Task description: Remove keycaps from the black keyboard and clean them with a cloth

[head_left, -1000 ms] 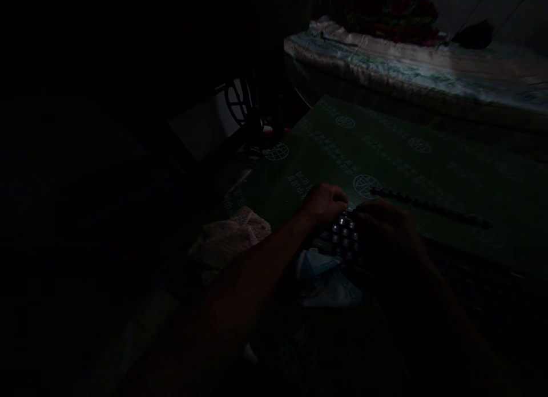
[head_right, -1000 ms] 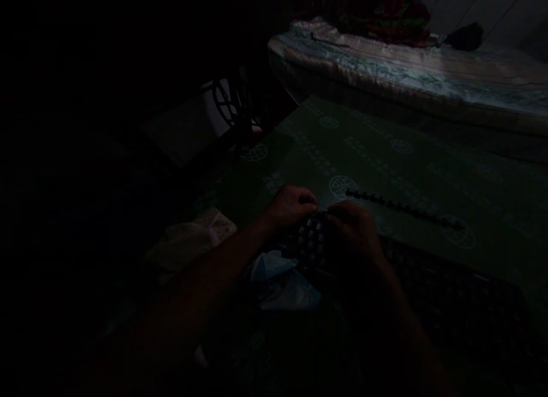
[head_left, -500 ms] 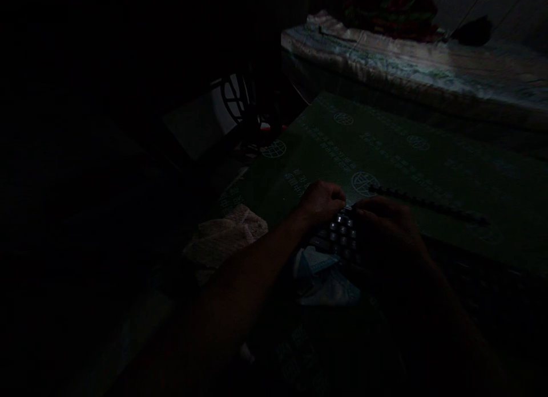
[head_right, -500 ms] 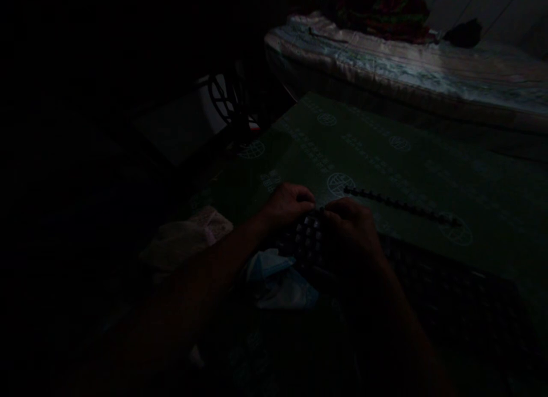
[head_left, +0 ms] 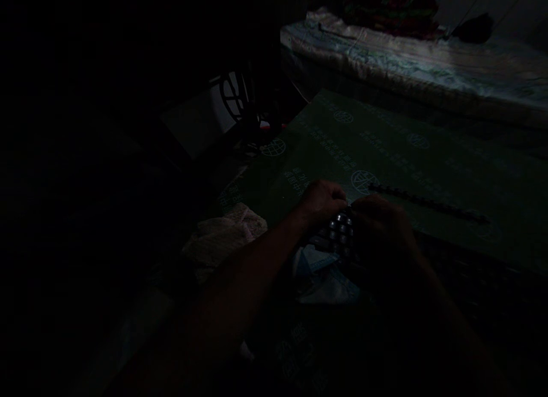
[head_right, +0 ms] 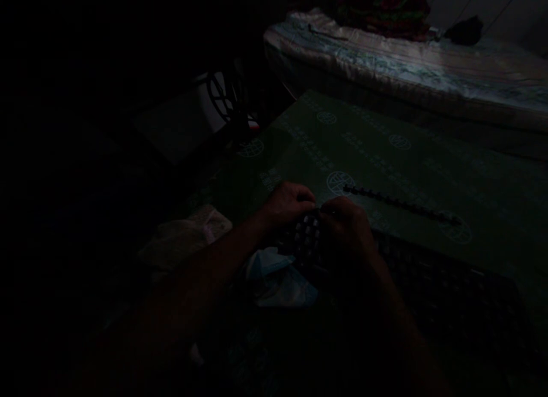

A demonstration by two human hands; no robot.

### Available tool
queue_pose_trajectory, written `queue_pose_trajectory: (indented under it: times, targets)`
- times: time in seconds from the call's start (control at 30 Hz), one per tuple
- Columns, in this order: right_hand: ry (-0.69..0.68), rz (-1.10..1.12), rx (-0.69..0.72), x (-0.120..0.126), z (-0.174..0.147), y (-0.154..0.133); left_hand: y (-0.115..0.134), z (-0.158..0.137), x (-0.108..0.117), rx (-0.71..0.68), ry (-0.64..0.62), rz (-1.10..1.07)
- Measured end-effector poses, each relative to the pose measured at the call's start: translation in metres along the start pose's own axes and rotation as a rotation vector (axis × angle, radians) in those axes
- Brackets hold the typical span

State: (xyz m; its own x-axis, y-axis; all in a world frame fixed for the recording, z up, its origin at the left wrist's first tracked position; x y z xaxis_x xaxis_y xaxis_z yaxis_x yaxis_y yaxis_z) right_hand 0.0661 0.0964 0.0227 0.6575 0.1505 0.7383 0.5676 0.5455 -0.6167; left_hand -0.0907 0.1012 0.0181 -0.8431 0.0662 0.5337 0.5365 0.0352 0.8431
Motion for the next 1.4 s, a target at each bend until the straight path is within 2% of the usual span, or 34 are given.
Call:
queue_pose_trajectory:
  times: [0.27,0.67,1.03,1.27,1.4]
  targets:
    - [-0.016,0.006,-0.011,0.0038,-0.0004,-0.0072,0.0022,-0.0025,0.0009,0.004,-0.078,-0.015]
    - [-0.016,-0.004,-0.115,0.0039,0.0001,-0.0067,0.0039,-0.0023,0.0,0.024,-0.072,-0.037]
    - [-0.023,-0.138,-0.008,0.0009,0.0019,-0.0064,0.0088,-0.0032,0.0014,0.032,-0.097,-0.067]
    - [-0.016,-0.059,-0.056,0.0006,0.0021,-0.0046,0.0072,-0.0007,0.0016,0.037,-0.119,-0.077]
    - [-0.008,-0.043,-0.026,0.0009,0.0021,-0.0065,0.0087,0.0004,0.0013,0.033,-0.104,-0.057]
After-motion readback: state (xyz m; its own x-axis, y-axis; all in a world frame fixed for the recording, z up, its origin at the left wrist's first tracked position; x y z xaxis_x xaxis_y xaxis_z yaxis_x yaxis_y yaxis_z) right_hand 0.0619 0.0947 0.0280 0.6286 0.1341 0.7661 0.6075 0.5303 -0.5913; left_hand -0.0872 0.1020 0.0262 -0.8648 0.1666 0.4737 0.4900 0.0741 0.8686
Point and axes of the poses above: each hand's wrist, its own z-axis towards the middle knuckle, its own x-axis out of the back of the hand, y = z × x, the point moved 2 cm from there along z, towards the middle knuckle, and after that the axes turned 7 degrees about x, right-handed, at the moved point
